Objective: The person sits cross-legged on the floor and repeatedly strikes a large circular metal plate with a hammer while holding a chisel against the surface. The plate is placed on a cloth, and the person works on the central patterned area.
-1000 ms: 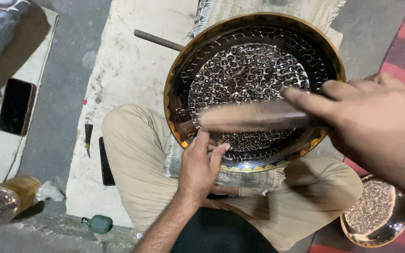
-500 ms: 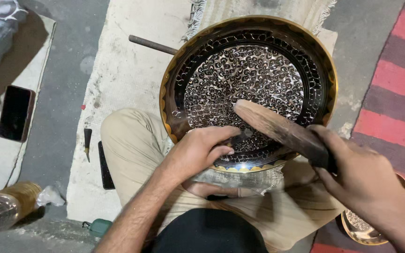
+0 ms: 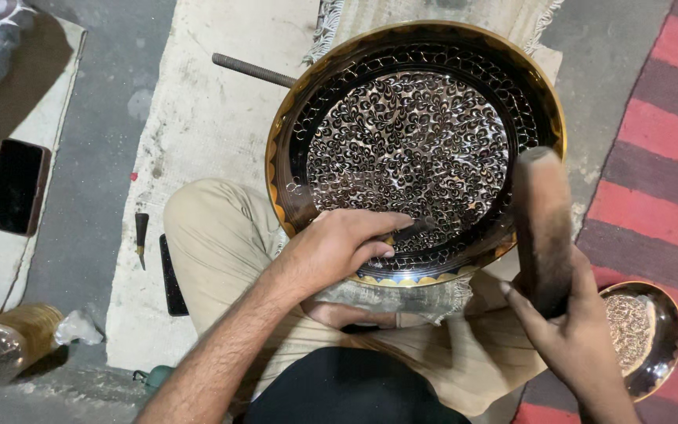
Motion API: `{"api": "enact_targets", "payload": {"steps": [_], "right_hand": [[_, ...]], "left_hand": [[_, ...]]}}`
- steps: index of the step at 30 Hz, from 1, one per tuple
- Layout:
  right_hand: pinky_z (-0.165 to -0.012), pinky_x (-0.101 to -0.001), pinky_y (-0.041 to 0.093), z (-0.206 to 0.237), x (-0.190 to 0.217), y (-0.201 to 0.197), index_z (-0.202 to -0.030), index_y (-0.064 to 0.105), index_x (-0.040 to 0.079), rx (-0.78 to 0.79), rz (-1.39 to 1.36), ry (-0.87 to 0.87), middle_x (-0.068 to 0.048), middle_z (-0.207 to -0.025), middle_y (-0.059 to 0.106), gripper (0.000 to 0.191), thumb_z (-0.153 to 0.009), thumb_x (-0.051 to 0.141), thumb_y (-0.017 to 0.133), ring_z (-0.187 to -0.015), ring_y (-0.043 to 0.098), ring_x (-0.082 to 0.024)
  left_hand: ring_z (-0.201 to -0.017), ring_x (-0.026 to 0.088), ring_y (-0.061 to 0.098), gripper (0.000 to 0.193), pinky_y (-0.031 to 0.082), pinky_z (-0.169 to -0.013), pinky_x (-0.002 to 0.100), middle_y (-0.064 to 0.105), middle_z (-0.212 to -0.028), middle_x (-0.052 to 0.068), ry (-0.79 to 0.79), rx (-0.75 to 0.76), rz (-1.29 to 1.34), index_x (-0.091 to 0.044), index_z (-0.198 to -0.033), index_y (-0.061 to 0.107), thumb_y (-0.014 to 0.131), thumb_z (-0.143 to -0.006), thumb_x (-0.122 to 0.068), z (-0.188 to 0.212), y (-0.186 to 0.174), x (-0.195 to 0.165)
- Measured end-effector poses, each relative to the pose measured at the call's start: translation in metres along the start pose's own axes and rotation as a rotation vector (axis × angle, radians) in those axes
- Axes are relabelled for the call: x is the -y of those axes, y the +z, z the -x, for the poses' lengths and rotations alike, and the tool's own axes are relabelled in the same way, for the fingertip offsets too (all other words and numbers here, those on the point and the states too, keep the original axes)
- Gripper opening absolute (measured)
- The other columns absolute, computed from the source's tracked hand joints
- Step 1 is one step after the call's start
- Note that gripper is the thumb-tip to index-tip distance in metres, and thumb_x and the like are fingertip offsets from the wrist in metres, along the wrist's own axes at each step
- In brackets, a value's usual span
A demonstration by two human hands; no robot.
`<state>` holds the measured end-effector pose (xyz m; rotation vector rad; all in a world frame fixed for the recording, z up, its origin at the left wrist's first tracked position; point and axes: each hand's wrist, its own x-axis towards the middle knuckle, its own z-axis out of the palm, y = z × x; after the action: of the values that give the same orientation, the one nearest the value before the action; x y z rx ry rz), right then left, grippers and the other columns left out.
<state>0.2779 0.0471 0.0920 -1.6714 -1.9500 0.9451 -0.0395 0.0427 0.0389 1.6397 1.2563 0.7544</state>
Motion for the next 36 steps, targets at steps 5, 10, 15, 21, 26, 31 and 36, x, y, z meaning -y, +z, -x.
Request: {"api": "enact_targets", "payload": {"steps": [5, 10, 15, 21, 26, 31, 36], "right_hand": [[-0.094, -0.0396, 0.055, -0.008, 0.0, -0.008, -0.152, 0.044, 0.014, 0.083, 0.279, 0.055, -0.015, -0.113, 0.07, 0.08, -0.08, 0.016, 0.077, -0.104, 0.072, -0.031], [-0.089, -0.0429, 0.057, -0.03, 0.009, -0.023, -0.159, 0.046, 0.026, 0.241, 0.653, 0.056, -0.014, -0.112, 0.074, 0.087, -0.08, 0.021, 0.082, -0.104, 0.072, -0.035], [-0.085, -0.0439, 0.057, -0.063, 0.026, -0.039, -0.158, 0.049, 0.025, 0.26, 0.754, -0.226, -0.015, -0.115, 0.074, 0.086, -0.076, 0.018, 0.078, -0.098, 0.073, -0.036], [-0.08, -0.0424, 0.058, -0.097, 0.075, -0.043, -0.153, 0.055, 0.024, 0.342, 0.724, -0.413, -0.01, -0.109, 0.075, 0.084, -0.071, 0.019, 0.075, -0.087, 0.074, -0.028], [-0.077, -0.0404, 0.054, -0.102, 0.112, -0.043, -0.154, 0.053, 0.032, 0.379, 1.285, -0.481, 0.003, -0.088, 0.068, 0.069, -0.087, 0.029, 0.068, -0.076, 0.071, -0.018], [-0.077, -0.0389, 0.051, -0.104, 0.123, -0.039, -0.154, 0.054, 0.031, 0.291, 1.343, -0.606, 0.0, -0.09, 0.067, 0.066, -0.09, 0.023, 0.066, -0.076, 0.07, -0.018], [-0.064, -0.0353, 0.055, -0.11, 0.116, -0.032, -0.153, 0.047, 0.024, 0.355, 0.344, -0.183, 0.0, -0.093, 0.066, 0.076, -0.08, 0.026, 0.069, -0.072, 0.07, -0.016]], "left_hand": [[-0.105, 0.031, 0.073, 0.043, 0.058, -0.091, 0.042, 0.076, -0.115, 0.012, 0.001, -0.031, -0.032, -0.016, -0.131, 0.067, 0.075, -0.088, -0.017, 0.001, 0.004, 0.0], [-0.106, 0.031, 0.074, 0.042, 0.059, -0.09, 0.041, 0.076, -0.117, 0.013, -0.059, -0.161, -0.018, -0.012, -0.129, 0.067, 0.074, -0.088, -0.016, 0.01, 0.008, -0.007], [-0.1, 0.028, 0.076, 0.043, 0.06, -0.086, 0.04, 0.076, -0.112, 0.014, -0.256, -0.264, 0.036, -0.009, -0.131, 0.064, 0.074, -0.09, -0.017, 0.019, 0.018, -0.014], [-0.087, 0.029, 0.075, 0.04, 0.06, -0.074, 0.041, 0.073, -0.096, 0.015, -0.319, -0.456, -0.006, -0.004, -0.127, 0.06, 0.074, -0.092, -0.017, 0.028, 0.035, -0.014], [-0.078, 0.026, 0.074, 0.034, 0.058, -0.067, 0.041, 0.07, -0.09, 0.013, -0.343, -0.546, 0.057, -0.004, -0.122, 0.058, 0.072, -0.094, -0.017, 0.035, 0.042, -0.013], [-0.074, 0.026, 0.071, 0.035, 0.057, -0.064, 0.04, 0.067, -0.087, 0.012, -0.341, -0.575, 0.032, -0.004, -0.123, 0.058, 0.072, -0.095, -0.019, 0.036, 0.046, -0.01], [-0.071, 0.025, 0.072, 0.035, 0.057, -0.062, 0.04, 0.067, -0.085, 0.011, -0.353, -0.573, 0.05, -0.004, -0.123, 0.057, 0.072, -0.095, -0.02, 0.036, 0.048, -0.008]]}}
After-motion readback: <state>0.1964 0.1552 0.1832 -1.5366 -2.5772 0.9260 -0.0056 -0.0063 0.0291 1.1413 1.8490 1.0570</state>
